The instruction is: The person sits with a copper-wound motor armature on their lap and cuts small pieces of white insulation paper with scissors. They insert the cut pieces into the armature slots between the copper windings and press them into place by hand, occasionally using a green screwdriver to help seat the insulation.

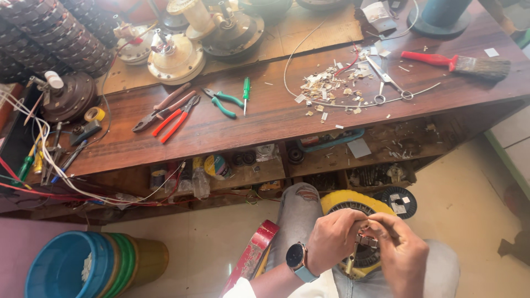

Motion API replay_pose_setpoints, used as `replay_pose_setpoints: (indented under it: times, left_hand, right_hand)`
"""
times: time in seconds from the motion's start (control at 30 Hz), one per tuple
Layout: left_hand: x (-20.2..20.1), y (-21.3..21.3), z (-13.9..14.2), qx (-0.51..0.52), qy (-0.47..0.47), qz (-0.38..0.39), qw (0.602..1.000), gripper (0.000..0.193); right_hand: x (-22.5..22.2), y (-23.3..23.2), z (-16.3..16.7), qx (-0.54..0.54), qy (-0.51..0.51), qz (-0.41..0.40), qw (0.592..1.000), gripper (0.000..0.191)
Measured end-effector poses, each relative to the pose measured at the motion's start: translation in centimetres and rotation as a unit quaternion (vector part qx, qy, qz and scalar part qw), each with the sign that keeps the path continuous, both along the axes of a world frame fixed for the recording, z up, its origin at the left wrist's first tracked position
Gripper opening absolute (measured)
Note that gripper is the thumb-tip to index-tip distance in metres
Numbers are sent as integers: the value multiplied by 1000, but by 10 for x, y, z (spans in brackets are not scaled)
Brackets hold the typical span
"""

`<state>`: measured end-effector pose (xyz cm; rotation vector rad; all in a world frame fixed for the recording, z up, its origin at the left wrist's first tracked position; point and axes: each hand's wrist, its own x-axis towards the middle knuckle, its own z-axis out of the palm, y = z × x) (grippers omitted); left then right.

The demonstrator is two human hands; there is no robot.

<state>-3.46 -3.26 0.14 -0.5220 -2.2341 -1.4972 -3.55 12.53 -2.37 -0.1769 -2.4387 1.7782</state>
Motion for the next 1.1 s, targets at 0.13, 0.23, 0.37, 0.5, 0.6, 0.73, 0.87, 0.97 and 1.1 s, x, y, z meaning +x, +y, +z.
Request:
replay_pose_setpoints:
  times: [0.13, 0.23, 0.37, 0.5, 0.6, 0.73, 0.87, 0.97, 1.1]
  left_hand:
    - [-5, 5, 2, 7, 11, 5, 1000, 15]
    - [-11, 11, 4, 159, -82, -35, 983, 14]
    - [-17, 15, 7, 358, -327, -96, 869, 12]
    - [-11, 16, 12, 45, -118, 20, 992, 16]
    - [-9, 23, 16, 60, -143, 5, 988, 25]
    - [-18, 23, 13, 152, -180, -48, 971, 21]
    - [-24, 8, 6, 20, -48, -49, 997, 21]
    - [-23, -2, 6, -52, -63, -72, 994, 20]
    - [-18, -4, 8, -109, -65, -101, 987, 27]
  right_hand:
    - [-4, -6, -9, -31, -7, -28, 999, 17]
    - [-9, -7, -19, -169, 120, 17, 978, 11]
    - [-16, -1, -32, -345, 145, 105, 921, 10]
    - [-18, 17, -40, -159, 92, 87, 979, 17]
    - [-17, 20, -45, -59, 75, 14, 995, 21]
    - [-19, 18, -44, 60, 169, -4, 984, 21]
    - [-18, 15, -43, 80, 253, 6, 964, 22]
    - [-9, 8, -51, 103, 278, -20, 955, 21]
    - [17, 5, -61, -6, 158, -21, 987, 17]
